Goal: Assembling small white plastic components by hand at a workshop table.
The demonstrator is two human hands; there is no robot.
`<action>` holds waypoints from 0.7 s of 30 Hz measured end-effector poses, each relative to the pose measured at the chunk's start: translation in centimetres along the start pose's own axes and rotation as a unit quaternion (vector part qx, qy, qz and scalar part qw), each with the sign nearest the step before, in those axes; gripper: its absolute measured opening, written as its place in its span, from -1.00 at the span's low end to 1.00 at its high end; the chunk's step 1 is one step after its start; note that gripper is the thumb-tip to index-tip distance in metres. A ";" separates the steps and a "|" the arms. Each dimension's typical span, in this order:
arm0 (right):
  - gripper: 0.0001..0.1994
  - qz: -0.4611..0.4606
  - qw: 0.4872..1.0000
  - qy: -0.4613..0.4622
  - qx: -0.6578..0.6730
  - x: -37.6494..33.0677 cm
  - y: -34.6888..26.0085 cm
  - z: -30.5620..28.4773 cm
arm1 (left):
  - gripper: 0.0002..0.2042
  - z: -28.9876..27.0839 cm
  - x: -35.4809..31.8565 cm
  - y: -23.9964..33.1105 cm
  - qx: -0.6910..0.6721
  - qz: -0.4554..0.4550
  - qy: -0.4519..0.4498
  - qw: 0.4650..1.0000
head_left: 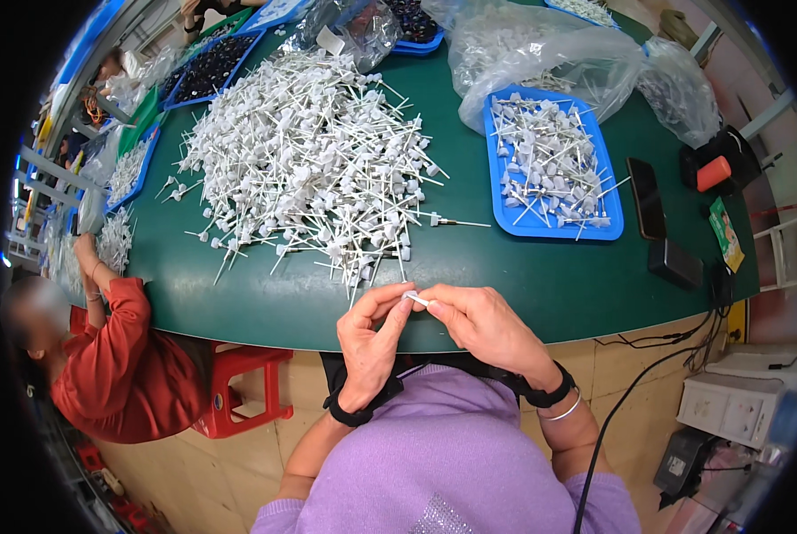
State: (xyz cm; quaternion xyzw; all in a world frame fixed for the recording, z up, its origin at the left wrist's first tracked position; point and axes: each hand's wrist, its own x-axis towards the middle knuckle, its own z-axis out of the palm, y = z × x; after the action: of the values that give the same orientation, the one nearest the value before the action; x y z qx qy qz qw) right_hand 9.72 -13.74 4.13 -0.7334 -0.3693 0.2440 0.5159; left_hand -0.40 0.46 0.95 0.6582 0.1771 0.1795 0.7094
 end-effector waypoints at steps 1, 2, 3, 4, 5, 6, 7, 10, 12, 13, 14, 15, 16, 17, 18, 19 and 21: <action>-0.80 -0.001 1.000 0.001 0.000 0.2 0.6 -0.1 | -0.81 0.1 0.0 -0.1 0.002 0.017 0.007 1.000; -0.78 0.058 0.993 -0.051 0.086 0.3 1.3 -0.2 | -0.81 0.0 -0.1 -0.2 0.002 0.017 0.006 1.000; -0.76 0.116 0.973 -0.101 0.170 0.4 1.6 -0.3 | -0.80 0.0 -0.1 -0.3 0.089 0.072 0.009 0.993; -0.76 0.116 0.974 -0.100 0.170 0.3 1.6 -0.3 | -0.80 0.1 -0.1 -0.3 0.174 0.127 0.012 0.976; -0.76 0.120 0.971 -0.096 0.182 0.3 1.5 -0.2 | -0.80 0.1 -0.1 -0.2 0.175 0.127 0.013 0.976; -0.76 0.124 0.969 -0.093 0.195 0.4 1.5 -0.1 | -0.80 0.1 0.0 0.0 0.148 0.107 0.014 0.983; -0.76 0.123 0.969 -0.093 0.194 0.3 1.1 0.0 | -0.80 0.2 0.1 0.1 0.121 0.087 0.014 0.989; -0.81 0.080 0.996 -0.014 0.047 -0.1 -0.6 0.4 | -0.80 0.4 0.3 -0.1 -0.009 0.011 0.022 1.000; -0.86 -0.005 0.992 0.071 -0.103 -0.6 -1.4 0.7 | -0.80 0.6 0.5 -0.1 -0.046 -0.016 0.030 0.998; -0.87 -0.037 0.987 0.088 -0.129 -0.8 -0.6 1.1 | -0.80 0.7 0.6 -0.2 -0.082 -0.044 0.035 0.995; -0.87 -0.037 0.987 0.088 -0.130 -0.9 -0.6 1.3 | -0.80 0.8 0.6 -0.1 -0.083 -0.044 0.035 0.995; -0.86 -0.042 0.984 0.098 -0.145 -1.0 -0.7 1.4 | -0.81 0.9 0.7 -0.1 -0.094 -0.043 0.040 0.994; -0.86 -0.047 0.980 0.107 -0.161 -1.0 -0.7 1.6 | -0.81 0.9 0.7 -0.2 -0.106 -0.043 0.044 0.993; -0.86 -0.046 0.980 0.107 -0.161 -1.0 -0.7 1.8 | -0.81 0.9 0.7 -0.2 -0.106 -0.043 0.044 0.993; -0.84 -0.053 0.975 0.121 -0.178 -1.1 -0.6 2.0 | -0.81 0.9 0.7 -0.4 -0.098 -0.041 0.050 0.993; -0.82 -0.060 0.970 0.135 -0.195 -1.1 -0.6 2.2 | -0.82 0.9 0.7 -0.4 -0.089 -0.039 0.056 0.994; -0.81 -0.055 0.964 0.144 -0.218 -1.2 -0.5 2.6 | -0.82 1.2 0.7 -0.4 -0.092 -0.029 0.063 0.993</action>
State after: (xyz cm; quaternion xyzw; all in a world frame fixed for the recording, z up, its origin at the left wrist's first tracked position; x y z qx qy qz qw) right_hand 6.91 -13.05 3.69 -0.8340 -0.3753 0.0203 0.4038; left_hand 0.77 -0.31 0.63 0.5719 0.2231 0.2158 0.7594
